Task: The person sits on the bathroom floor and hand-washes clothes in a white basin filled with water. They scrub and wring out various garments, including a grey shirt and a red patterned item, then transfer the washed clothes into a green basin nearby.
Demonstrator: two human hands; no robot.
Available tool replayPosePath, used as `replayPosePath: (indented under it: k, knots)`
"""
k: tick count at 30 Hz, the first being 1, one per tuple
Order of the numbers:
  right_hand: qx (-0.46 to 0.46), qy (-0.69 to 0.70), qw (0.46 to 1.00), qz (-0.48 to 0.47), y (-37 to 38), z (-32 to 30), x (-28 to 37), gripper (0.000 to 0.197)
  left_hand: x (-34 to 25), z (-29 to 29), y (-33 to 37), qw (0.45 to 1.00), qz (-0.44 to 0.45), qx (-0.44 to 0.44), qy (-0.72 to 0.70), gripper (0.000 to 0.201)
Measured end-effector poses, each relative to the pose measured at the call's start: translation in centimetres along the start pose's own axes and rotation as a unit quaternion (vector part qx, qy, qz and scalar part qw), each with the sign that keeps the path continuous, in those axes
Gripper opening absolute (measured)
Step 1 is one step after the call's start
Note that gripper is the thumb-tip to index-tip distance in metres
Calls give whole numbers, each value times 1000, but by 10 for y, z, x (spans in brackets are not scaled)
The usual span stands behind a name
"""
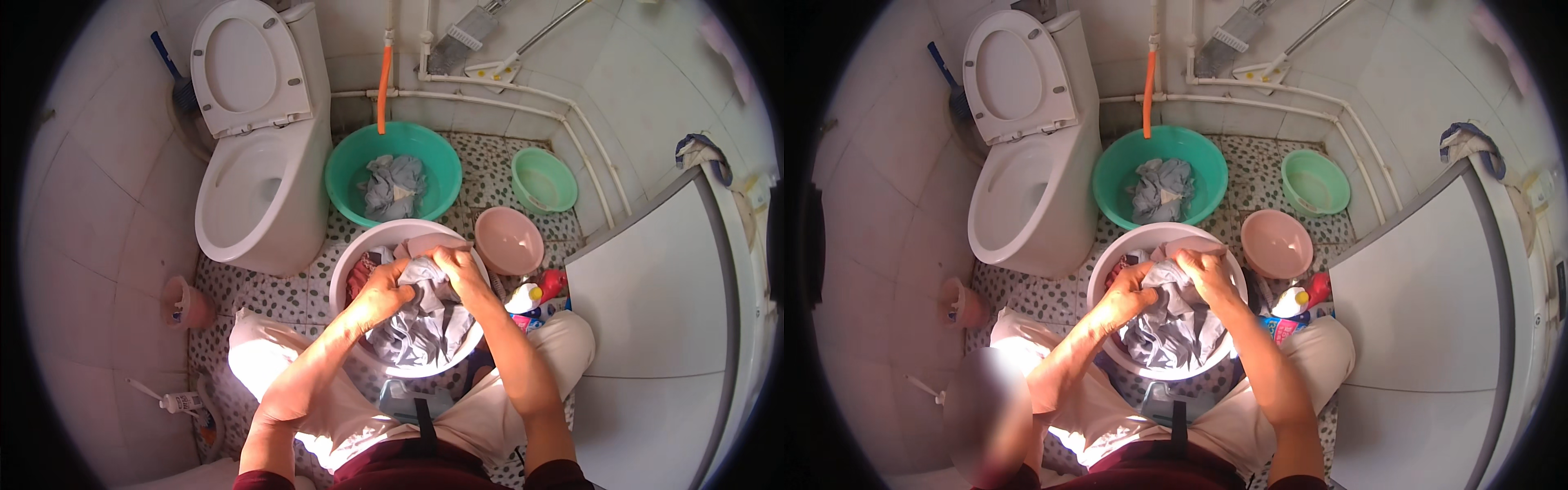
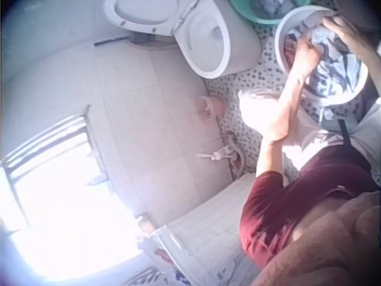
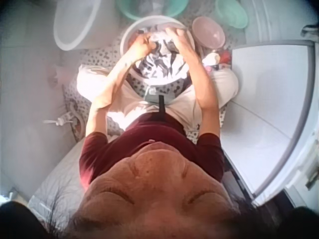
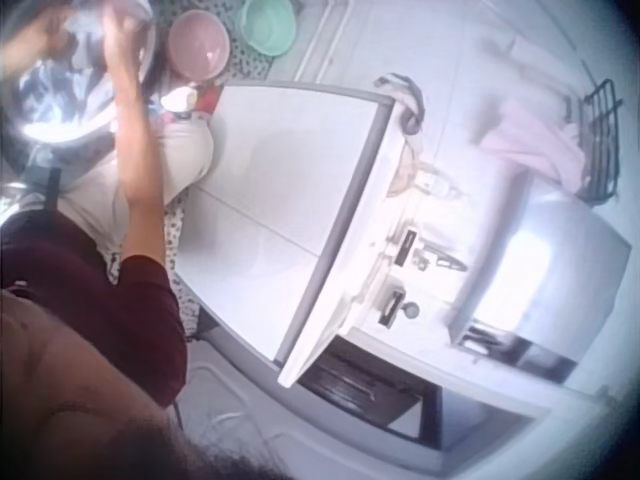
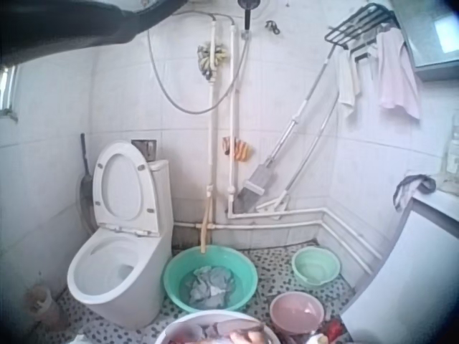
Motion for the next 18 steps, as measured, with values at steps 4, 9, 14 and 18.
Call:
replayPosePath:
  k: [4, 9, 14, 18]
  knots:
    - [20, -91, 992, -82, -6, -1, 36, 31, 18, -10, 12, 977, -24, -87, -194, 26]
    - [-42, -172, 980, -86, -8, 11, 28, 21, 23, -1, 20, 938, -72, -174, -292, 16]
    - [-87, -333, 858, -380, -44, 63, 33, 26, 34, -10, 19, 956, -68, -241, -153, 46]
    - [-20, -414, 740, -529, -42, 70, 26, 28, 71, -8, 31, 902, -150, -233, -332, 44]
Point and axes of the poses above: each hand's wrist, its own y-axis towards the middle knuckle, its own z-axis out of the palm, x = y × z, the point moved 1 cm from there along y, towards the middle knuckle
